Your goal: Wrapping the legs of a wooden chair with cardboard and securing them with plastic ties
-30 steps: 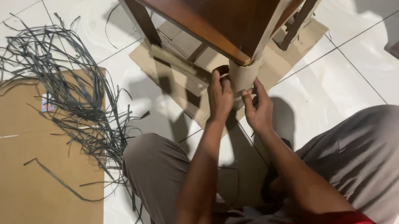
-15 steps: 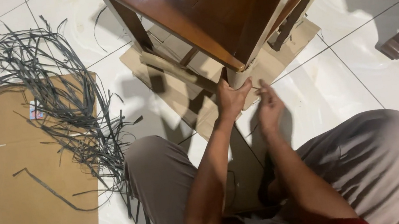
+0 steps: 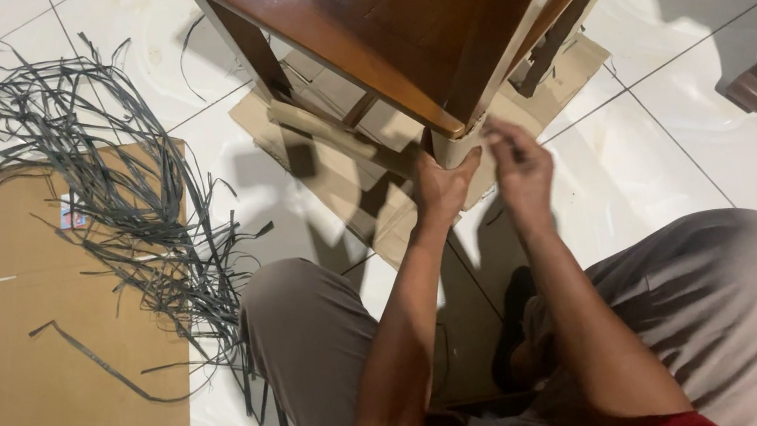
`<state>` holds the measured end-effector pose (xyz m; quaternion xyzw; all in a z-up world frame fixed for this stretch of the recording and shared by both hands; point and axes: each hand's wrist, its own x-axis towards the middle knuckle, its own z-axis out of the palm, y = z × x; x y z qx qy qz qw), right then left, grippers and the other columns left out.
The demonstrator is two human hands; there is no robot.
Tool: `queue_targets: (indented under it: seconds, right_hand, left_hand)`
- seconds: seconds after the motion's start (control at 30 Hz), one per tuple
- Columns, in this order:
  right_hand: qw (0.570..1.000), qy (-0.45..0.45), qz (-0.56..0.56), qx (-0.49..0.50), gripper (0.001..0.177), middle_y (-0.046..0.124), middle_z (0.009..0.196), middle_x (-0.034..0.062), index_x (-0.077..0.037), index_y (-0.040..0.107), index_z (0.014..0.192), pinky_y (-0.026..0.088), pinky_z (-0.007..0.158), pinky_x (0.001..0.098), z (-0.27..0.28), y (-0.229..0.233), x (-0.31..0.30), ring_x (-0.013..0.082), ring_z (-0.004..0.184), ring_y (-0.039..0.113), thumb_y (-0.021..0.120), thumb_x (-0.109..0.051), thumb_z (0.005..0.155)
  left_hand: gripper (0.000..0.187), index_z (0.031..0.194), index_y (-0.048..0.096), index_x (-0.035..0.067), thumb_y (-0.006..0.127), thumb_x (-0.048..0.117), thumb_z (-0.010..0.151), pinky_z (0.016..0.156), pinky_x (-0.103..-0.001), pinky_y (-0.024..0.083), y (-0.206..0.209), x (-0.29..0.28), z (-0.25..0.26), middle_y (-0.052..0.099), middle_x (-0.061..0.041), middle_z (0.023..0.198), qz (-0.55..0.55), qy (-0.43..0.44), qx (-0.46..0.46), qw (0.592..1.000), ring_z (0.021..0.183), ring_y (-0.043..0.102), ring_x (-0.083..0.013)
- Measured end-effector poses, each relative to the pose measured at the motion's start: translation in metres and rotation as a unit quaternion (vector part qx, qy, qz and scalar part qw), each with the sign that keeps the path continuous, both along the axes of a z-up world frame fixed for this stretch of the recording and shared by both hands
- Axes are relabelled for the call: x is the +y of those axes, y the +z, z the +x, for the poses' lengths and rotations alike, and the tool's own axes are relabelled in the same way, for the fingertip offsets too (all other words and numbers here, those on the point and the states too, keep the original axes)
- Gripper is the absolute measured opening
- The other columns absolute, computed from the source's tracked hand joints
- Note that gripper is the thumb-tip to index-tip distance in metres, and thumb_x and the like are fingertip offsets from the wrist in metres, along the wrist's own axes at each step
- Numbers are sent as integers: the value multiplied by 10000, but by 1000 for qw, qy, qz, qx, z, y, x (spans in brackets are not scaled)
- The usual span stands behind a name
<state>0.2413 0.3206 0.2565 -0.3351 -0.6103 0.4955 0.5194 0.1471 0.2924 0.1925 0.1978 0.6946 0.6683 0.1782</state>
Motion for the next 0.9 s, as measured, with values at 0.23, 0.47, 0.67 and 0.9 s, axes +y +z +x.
queue_targets:
  seconds: [0.23, 0.47, 0.67, 0.9]
  right_hand:
    - [971, 211, -48, -98, 514, 638, 842, 61, -135, 631, 1393, 496, 581, 250, 4, -3, 12, 123, 649, 538, 659, -25, 891]
    - [959, 215, -15, -183, 760, 686, 1090, 45, -166, 581, 1402, 485, 523, 269, -11, 3, 15, 138, 572, 535, 957, -254, 748]
    - [972, 163, -11, -171, 435, 672, 945, 78, -93, 657, 1144, 483, 482, 261, -17, -1, 11, 170, 553, 531, 841, -75, 751]
    - [976, 150, 5, -158, 424, 661, 960, 98, -52, 647, 1132, 459, 456, 278, -19, -1, 7, 156, 544, 537, 817, -68, 743]
  left_hand:
    - [543, 1241, 594, 71, 800, 68, 738, 996, -516, 513, -25, 7, 0, 717, -202, 1116, 67, -79, -5, 995, 1155, 665, -326]
    - [663, 1408, 443, 60, 735, 69, 813, 1073, -496, 497, -19, -13, -14, 659, -213, 1210, 49, -142, -15, 988, 1184, 635, -328]
    - [499, 1249, 582, 82, 705, -23, 777, 992, -414, 470, -45, -38, -30, 577, -23, 1104, 163, -208, -124, 957, 1079, 548, -140]
    - [111, 996, 658, 129, 549, 120, 977, 952, -279, 389, -30, -35, -35, 558, 45, 986, 324, -137, -211, 912, 978, 485, -52]
